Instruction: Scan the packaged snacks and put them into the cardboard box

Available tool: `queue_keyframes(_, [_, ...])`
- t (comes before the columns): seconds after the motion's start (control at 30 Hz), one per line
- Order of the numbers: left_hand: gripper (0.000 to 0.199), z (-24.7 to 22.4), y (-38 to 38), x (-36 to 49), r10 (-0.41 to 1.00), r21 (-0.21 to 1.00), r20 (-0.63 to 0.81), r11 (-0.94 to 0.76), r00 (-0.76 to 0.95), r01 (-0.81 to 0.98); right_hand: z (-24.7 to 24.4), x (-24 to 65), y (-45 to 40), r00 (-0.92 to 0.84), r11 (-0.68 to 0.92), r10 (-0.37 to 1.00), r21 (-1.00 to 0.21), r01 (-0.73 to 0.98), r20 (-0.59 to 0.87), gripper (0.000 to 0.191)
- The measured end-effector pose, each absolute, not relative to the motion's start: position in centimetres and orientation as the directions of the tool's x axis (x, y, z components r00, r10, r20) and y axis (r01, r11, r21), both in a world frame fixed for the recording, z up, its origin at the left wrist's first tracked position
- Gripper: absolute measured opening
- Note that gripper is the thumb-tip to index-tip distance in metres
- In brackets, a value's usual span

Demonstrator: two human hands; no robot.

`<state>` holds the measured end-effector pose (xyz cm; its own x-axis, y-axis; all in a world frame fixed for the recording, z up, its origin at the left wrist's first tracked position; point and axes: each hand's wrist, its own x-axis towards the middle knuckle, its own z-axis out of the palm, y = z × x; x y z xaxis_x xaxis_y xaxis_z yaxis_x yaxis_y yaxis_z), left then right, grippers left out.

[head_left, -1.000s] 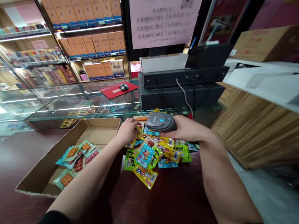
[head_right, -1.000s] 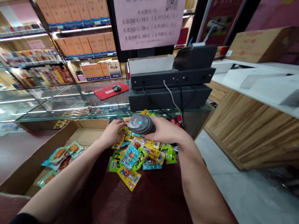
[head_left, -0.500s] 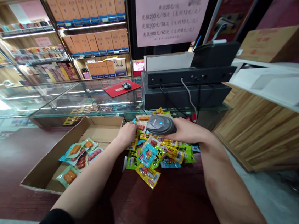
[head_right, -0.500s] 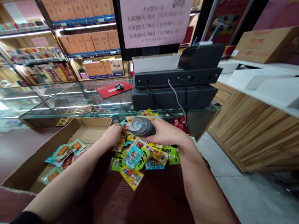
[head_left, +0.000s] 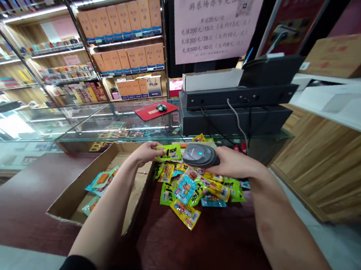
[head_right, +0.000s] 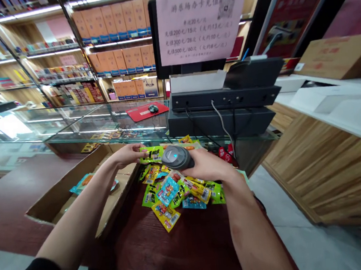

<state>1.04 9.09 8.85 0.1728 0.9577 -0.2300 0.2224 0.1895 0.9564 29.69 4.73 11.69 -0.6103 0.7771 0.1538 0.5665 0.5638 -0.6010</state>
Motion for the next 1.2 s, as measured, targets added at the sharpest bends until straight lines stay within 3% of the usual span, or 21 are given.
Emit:
queue_keyframes(0.2, [0.033,9.2,8.8,1.0,0.958,0.951,-0.244,0.206,0.149,0.232,11.7,29.5,4.4,-0.591,0.532,0.799,-0.59,0.607,0.113,0.051])
queue_keyframes(0.53, [0.038,8.4,9.4,0.8,0.946,0.961,-0.266,0.244,0.185,0.131,11.8,29.4,4.2,-0.595,0.544,0.79,-0.615,0.571,0.146,0.054])
queue_keyframes(0.87, [0.036,8.5,9.4,-3.0,0.968,0.972,-0.23,0.226,0.095,0.058,11.2,29.1,4.8,-0.625,0.544,0.772,-0.63,0.555,0.115,0.051])
queue_keyframes(1.2, [0.05,12.9,1.4,-17.9,0.949,0.953,-0.192,0.242,-0.251,0.183,10.5,27.6,5.0,-0.711,0.569,0.701,-0.648,0.506,0.061,0.044])
